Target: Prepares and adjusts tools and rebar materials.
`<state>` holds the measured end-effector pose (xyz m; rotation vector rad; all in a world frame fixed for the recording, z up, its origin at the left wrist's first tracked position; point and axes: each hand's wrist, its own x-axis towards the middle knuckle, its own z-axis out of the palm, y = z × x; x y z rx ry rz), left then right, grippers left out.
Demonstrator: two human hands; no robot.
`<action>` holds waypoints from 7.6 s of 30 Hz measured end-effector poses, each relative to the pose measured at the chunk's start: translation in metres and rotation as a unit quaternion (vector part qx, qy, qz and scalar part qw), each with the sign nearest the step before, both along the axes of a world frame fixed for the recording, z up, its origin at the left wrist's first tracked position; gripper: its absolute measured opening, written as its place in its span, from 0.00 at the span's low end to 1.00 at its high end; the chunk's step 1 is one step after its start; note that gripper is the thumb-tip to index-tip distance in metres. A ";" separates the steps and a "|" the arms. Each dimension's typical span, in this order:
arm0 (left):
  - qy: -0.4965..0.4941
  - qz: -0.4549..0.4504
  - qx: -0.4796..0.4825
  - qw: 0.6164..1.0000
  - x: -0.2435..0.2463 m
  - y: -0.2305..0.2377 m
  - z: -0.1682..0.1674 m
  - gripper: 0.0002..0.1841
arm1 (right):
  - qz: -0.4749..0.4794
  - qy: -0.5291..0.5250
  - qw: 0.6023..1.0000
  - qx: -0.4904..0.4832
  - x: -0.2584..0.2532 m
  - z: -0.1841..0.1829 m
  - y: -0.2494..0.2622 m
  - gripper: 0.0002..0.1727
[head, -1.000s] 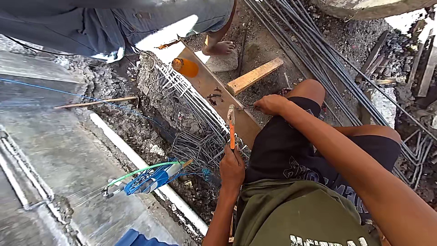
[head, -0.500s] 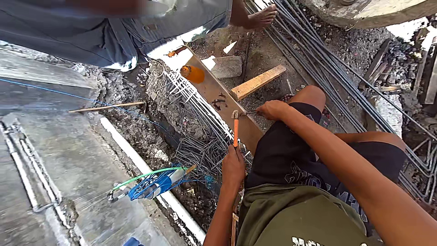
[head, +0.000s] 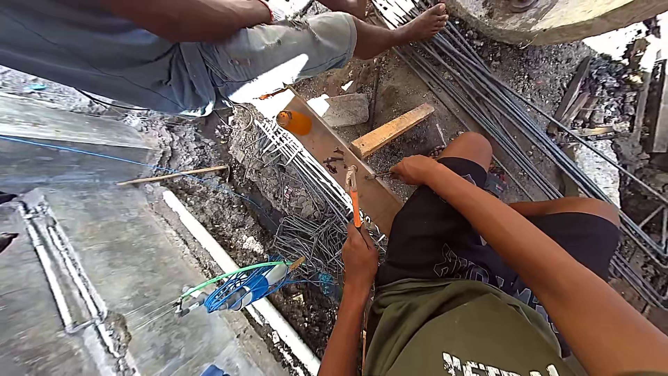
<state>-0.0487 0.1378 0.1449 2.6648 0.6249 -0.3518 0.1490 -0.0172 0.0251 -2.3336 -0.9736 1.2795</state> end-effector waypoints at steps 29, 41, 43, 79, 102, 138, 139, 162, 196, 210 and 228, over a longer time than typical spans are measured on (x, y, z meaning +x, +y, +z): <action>0.059 -0.106 0.042 0.992 0.047 -0.025 0.023 0.24 | -0.484 -0.217 0.745 0.406 -0.100 0.165 -0.098 0.21; -0.315 -0.228 -0.427 0.816 0.100 -0.090 0.096 0.31 | -0.442 -0.157 0.787 0.400 -0.134 0.202 -0.112 0.30; -0.329 -0.210 -0.470 0.791 0.097 -0.098 0.108 0.25 | -0.438 -0.165 0.792 0.393 -0.139 0.213 -0.109 0.31; -0.413 -0.263 -0.387 0.781 0.079 -0.109 0.150 0.16 | -0.389 -0.402 0.766 0.316 -0.157 0.228 -0.123 0.29; 0.101 -0.327 -0.625 0.701 0.089 -0.062 0.119 0.35 | -0.408 0.122 0.657 0.622 -0.155 0.191 -0.137 0.28; 0.247 -0.045 -0.822 0.511 0.037 -0.097 0.109 0.26 | -0.551 0.025 0.675 0.490 -0.163 0.196 -0.112 0.27; 0.242 -0.045 -0.822 0.514 0.037 -0.097 0.109 0.26 | -0.550 0.024 0.675 0.491 -0.163 0.196 -0.112 0.27; 0.231 0.047 -0.802 0.549 0.037 -0.113 0.113 0.27 | -0.569 0.130 0.624 0.519 -0.162 0.188 -0.107 0.28; -0.178 -0.375 -0.538 0.734 0.046 -0.089 0.061 0.14 | -0.251 -0.020 0.785 0.566 -0.155 0.197 -0.126 0.22; -0.187 -0.366 -0.530 0.742 0.044 -0.091 0.063 0.13 | -0.257 -0.022 0.787 0.561 -0.158 0.196 -0.126 0.23; -0.140 -0.408 -0.445 0.785 0.048 -0.082 0.076 0.17 | -0.284 -0.115 0.816 0.491 -0.149 0.193 -0.165 0.16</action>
